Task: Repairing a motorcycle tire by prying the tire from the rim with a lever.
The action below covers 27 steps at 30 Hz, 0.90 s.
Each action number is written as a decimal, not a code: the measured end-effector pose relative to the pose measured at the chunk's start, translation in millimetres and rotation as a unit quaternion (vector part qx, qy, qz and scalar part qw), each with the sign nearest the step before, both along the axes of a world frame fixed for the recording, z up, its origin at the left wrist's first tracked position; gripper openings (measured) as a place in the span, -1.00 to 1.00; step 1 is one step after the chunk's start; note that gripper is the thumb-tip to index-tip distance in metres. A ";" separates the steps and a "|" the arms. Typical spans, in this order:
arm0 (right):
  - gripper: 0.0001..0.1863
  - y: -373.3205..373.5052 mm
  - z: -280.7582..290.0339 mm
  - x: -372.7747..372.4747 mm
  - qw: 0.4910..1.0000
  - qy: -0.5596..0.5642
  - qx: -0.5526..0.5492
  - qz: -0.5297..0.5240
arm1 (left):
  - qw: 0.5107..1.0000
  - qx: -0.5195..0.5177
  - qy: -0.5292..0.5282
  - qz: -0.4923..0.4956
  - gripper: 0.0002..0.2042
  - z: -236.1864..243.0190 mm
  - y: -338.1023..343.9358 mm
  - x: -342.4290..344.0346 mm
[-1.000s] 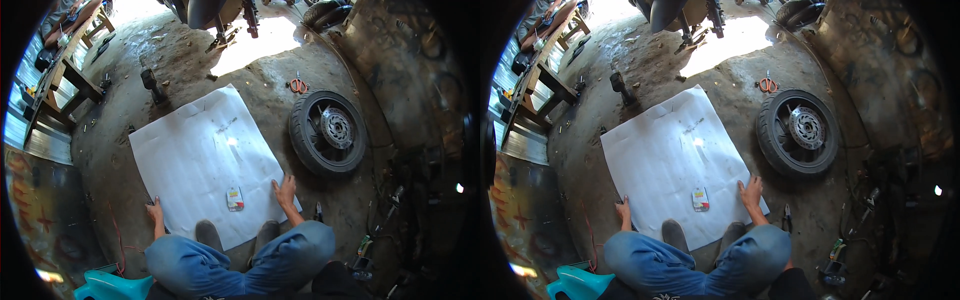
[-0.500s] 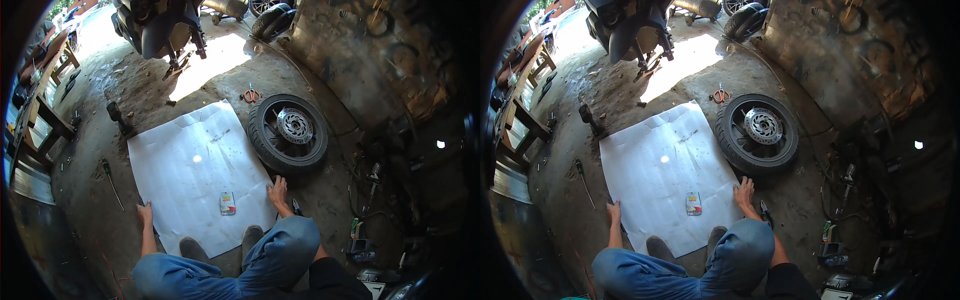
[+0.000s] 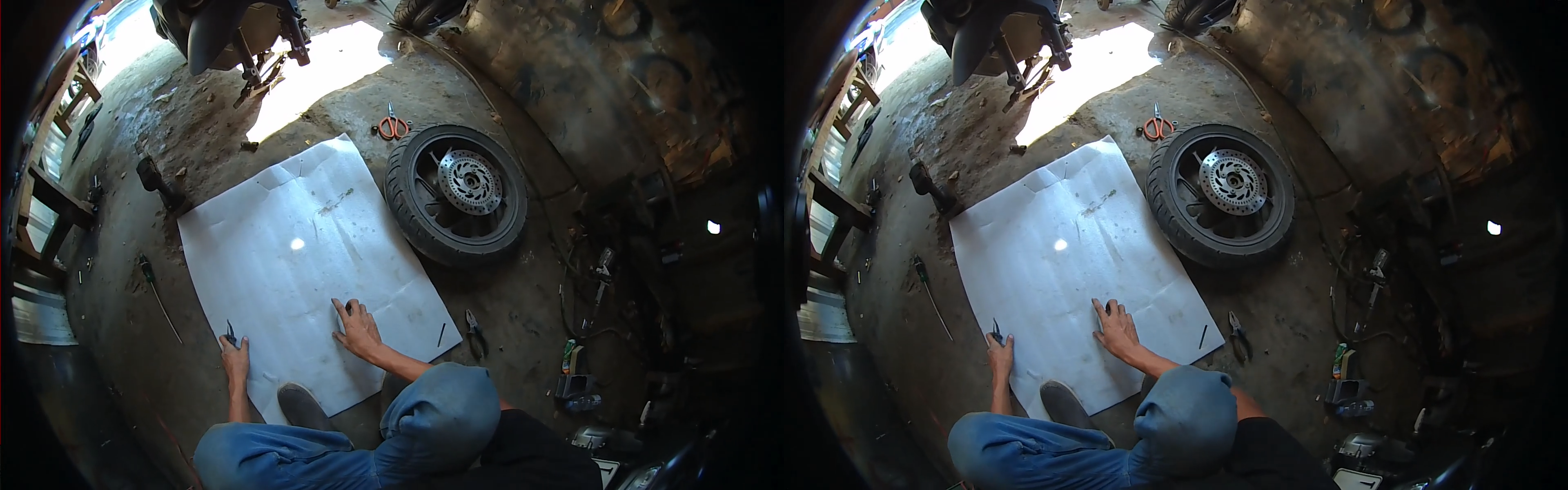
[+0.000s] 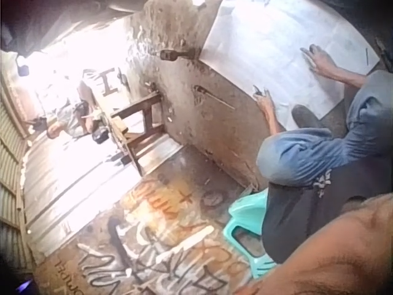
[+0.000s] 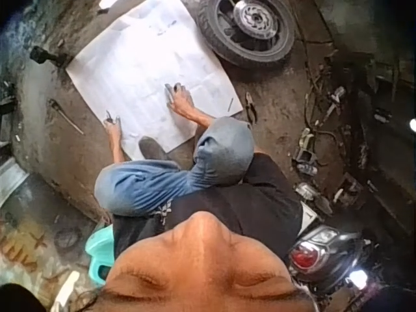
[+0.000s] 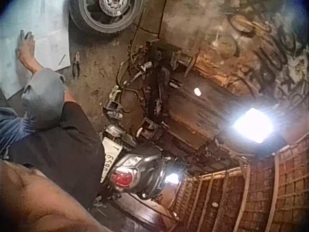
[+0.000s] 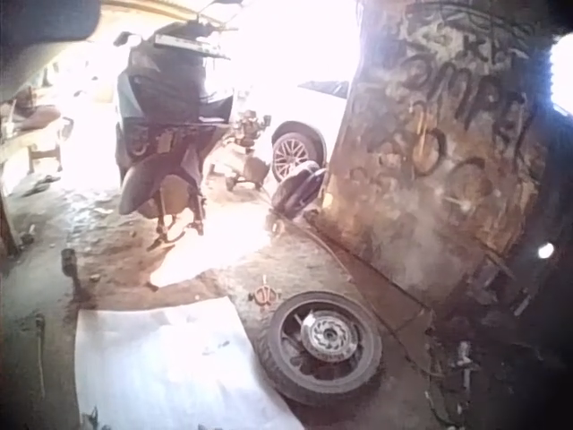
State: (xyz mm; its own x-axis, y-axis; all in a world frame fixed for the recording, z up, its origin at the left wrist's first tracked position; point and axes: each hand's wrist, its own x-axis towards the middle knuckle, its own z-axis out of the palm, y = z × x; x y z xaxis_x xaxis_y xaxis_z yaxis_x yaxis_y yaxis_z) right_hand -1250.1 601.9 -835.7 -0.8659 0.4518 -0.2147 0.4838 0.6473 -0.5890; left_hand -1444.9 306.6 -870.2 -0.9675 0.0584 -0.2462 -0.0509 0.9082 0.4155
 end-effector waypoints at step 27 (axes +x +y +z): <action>-0.53 286.3 53.6 78.9 0.908 0.134 0.269 -0.293 | 0.992 0.012 -0.075 -0.102 -0.27 -0.5 15.0 42.3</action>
State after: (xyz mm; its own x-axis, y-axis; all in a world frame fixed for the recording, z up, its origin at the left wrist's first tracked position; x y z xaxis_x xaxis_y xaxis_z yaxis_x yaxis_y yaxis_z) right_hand -1171.2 888.2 -782.1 -0.4314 0.8287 0.3566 0.7236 0.5539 -0.4117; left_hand -1402.6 321.6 -870.6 -0.8877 0.2570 -0.3820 0.0707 0.8960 0.4384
